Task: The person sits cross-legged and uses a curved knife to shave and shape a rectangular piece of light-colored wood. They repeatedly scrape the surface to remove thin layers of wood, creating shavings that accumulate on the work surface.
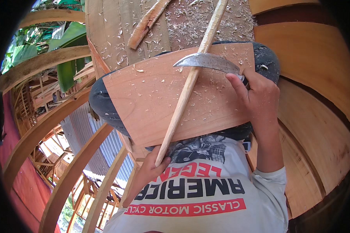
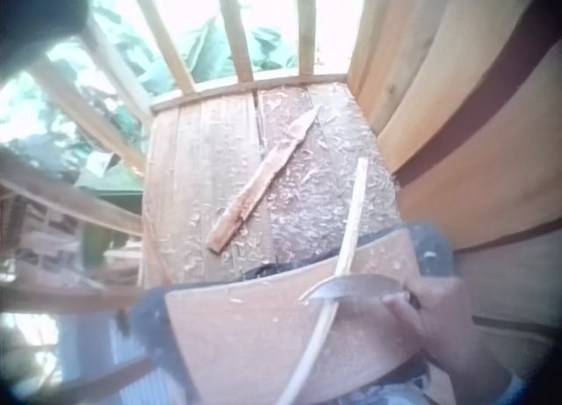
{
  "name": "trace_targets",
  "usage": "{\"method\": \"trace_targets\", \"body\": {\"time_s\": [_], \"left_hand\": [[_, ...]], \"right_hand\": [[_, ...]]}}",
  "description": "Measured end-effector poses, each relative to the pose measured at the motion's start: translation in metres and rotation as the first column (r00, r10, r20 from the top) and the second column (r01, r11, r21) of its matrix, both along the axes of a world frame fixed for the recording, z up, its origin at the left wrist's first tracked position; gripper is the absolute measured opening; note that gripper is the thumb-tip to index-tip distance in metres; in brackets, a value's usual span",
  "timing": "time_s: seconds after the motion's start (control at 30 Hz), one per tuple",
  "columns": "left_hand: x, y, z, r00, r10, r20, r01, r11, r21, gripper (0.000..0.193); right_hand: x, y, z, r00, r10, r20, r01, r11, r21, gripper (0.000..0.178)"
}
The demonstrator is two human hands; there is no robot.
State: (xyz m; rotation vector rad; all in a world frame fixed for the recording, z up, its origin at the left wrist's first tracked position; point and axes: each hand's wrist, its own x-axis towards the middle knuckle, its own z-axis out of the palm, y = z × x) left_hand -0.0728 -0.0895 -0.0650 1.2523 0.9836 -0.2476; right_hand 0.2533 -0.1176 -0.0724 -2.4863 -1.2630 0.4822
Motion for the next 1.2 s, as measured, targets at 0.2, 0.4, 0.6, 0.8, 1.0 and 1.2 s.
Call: {"method": "trace_targets", "body": {"time_s": [0.2,0.4,0.6,0.8,1.0,1.2], "left_hand": [[0.003,0.002,0.002,0.999,-0.024,-0.048,0.023,1.000,-0.022,0.034],[0.002,0.001,-0.002,1.000,-0.021,-0.005,0.021,1.000,0.016,0.033],[0.009,0.000,0.004,0.999,0.000,-0.035,0.000,1.000,0.011,0.032],[0.008,0.000,-0.004,1.000,-0.002,-0.001,0.002,0.999,0.052,0.032],[0.005,-0.001,-0.004,0.999,-0.016,-0.040,0.016,1.000,-0.006,0.032],[0.013,0.000,0.005,0.998,-0.002,-0.069,0.000,1.000,-0.023,0.034]], "right_hand": [[-0.021,0.000,0.005,0.971,0.237,-0.010,-0.236,0.969,0.077,0.047],[-0.014,0.010,0.002,0.985,0.174,0.000,-0.173,0.981,0.092,0.050],[0.003,0.017,-0.005,0.985,0.138,0.101,-0.144,0.988,0.057,0.053],[-0.016,0.013,-0.001,0.955,0.288,0.077,-0.296,0.947,0.128,0.054],[0.005,0.018,-0.009,0.985,0.169,0.030,-0.171,0.982,0.082,0.052],[0.022,0.030,-0.002,0.998,0.040,0.047,-0.040,0.999,0.016,0.052]]}}
